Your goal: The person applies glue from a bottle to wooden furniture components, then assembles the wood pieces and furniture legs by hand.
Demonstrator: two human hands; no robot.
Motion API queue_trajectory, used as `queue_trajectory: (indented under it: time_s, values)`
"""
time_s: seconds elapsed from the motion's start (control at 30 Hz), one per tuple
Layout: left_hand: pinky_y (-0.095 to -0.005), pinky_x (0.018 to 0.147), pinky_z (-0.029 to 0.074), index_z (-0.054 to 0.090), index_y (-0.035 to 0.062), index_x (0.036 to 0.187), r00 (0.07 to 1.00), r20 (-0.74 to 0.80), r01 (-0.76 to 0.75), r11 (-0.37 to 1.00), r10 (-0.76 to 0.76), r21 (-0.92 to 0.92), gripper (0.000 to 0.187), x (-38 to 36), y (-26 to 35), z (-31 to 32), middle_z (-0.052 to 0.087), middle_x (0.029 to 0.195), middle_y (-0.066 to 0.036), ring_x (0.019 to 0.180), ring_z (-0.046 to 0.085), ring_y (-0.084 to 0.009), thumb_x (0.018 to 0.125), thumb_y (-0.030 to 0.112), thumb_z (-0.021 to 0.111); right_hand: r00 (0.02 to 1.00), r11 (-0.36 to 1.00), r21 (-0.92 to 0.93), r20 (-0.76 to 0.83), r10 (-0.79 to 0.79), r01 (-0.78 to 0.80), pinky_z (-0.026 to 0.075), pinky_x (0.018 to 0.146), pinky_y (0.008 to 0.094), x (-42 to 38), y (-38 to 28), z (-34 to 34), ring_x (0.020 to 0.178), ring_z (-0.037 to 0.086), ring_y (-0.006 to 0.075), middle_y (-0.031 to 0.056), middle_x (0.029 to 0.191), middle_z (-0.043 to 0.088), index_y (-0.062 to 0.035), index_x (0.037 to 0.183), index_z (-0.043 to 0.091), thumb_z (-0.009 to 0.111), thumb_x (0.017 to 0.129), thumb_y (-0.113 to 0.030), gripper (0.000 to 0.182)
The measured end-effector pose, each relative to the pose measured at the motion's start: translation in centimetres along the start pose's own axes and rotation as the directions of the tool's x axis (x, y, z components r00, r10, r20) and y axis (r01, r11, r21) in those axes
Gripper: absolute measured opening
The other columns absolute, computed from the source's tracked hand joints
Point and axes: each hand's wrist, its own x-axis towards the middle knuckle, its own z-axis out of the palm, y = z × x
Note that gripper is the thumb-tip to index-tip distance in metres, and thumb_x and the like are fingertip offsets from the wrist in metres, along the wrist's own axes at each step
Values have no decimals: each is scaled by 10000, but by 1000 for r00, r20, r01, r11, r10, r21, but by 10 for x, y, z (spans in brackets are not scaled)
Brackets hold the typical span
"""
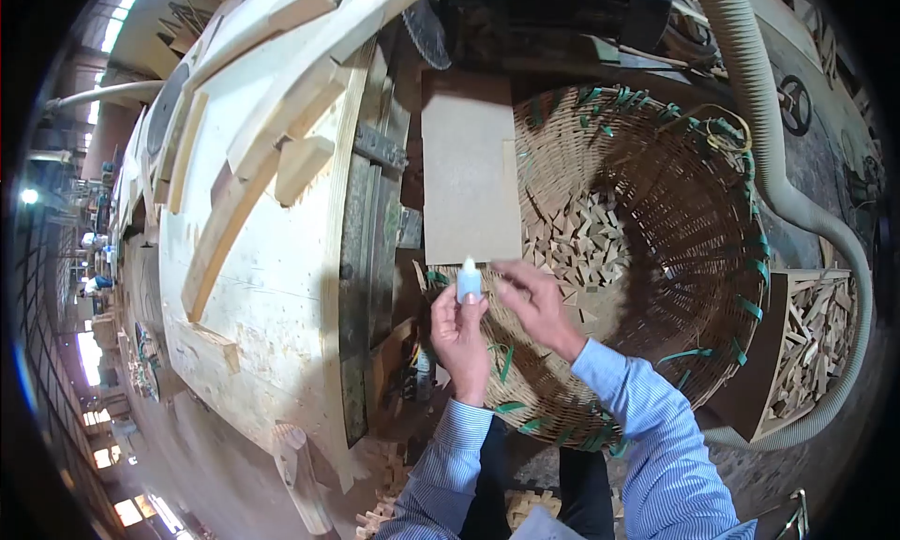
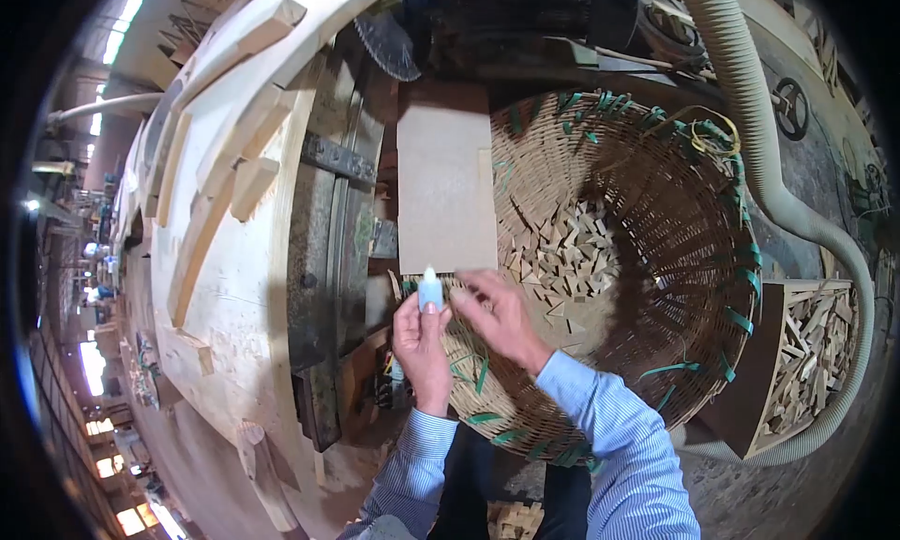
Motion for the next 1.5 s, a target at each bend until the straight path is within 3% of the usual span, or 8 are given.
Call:
queue_trajectory:
  time_s: [0.3, 0.7, 0.77, 0.9, 0.93, 1.03, 1.23, 1.5]
  values:
    - [-314, 1013, 529, 532, -50, 1368, 967, 230, -130, 988, 107, 85, 362, -33, 33, 37, 634, 1304, -137, 1190, 636, -193, 1019, -34, 627, 956, 821, 518, -25, 293, -238, 553, 857, 266, -35, -46, -19, 946, 668, 85, 46, 1055, 746, 18, 1381, 641, 754, 980, -132, 443]
    - [-363, 1058, 528, 498, -78, 1406, 901, 433, -141, 965, 32, 222, 452, -72, 43, 44, 638, 1336, -215, 1249, 636, -260, 980, -67, 650, 938, 802, 567, -138, 318, -188, 551, 826, 237, -65, -47, -48, 952, 667, 65, 43, 1110, 744, 25, 1349, 639, 762, 964, -85, 418]
    - [-385, 1074, 525, 554, -85, 1372, 805, 544, -560, 604, 236, 567, 479, -83, 95, 41, 641, 1333, -225, 1265, 631, -287, 922, -46, 715, 935, 790, 592, -165, 314, -161, 544, 812, 227, -66, -48, -54, 936, 659, 53, 36, 1105, 742, 31, 1338, 635, 757, 967, -81, 407]
    - [-464, 1125, 478, 620, -64, 1318, 639, 633, -759, 226, 436, 611, 457, -103, 208, -8, 580, 1426, -212, 1371, 540, -341, 896, 61, 742, 938, 831, 536, -187, 292, -152, 526, 776, 195, -64, -45, -77, 897, 644, 29, 26, 1116, 733, 46, 1318, 620, 752, 966, -87, 399]
    - [-467, 1169, 442, 588, -62, 1368, 693, 511, -719, 437, 509, 540, 500, -107, 222, -30, 576, 1431, -203, 1367, 548, -334, 934, 146, 722, 941, 858, 485, -182, 286, -167, 525, 775, 189, -60, -43, -81, 893, 644, 29, 28, 1121, 731, 47, 1322, 616, 755, 962, -92, 410]
    - [-504, 1180, 441, 557, -30, 1437, 686, 344, -661, 351, 641, 664, 527, -107, 284, -65, 539, 1464, -241, 1353, 556, -371, 953, 144, 671, 954, 893, 413, -148, 260, -179, 552, 818, 224, -34, -31, -91, 934, 665, 68, 54, 1141, 725, 46, 1333, 608, 757, 958, -88, 426]
    - [-544, 1240, 296, 455, -1, 1520, 691, 708, -713, -26, 148, 701, 814, -19, 304, -96, 401, 1608, -256, 1517, 350, -440, 839, 241, 831, 978, 977, 76, -55, 201, -197, 579, 805, 283, 66, -31, -93, 928, 706, 141, 122, 1093, 732, 44, 1333, 629, 765, 967, -260, 495]
    - [-558, 1270, 180, 390, 10, 1585, 687, 720, -711, 117, -95, 694, 946, 16, 302, -109, 281, 1672, -290, 1566, 252, -465, 771, 195, 834, 993, 992, -126, -116, 10, -24, 572, 854, 361, 235, 33, -44, 925, 731, 231, 171, 1031, 756, 21, 1262, 698, 791, 913, -329, 503]
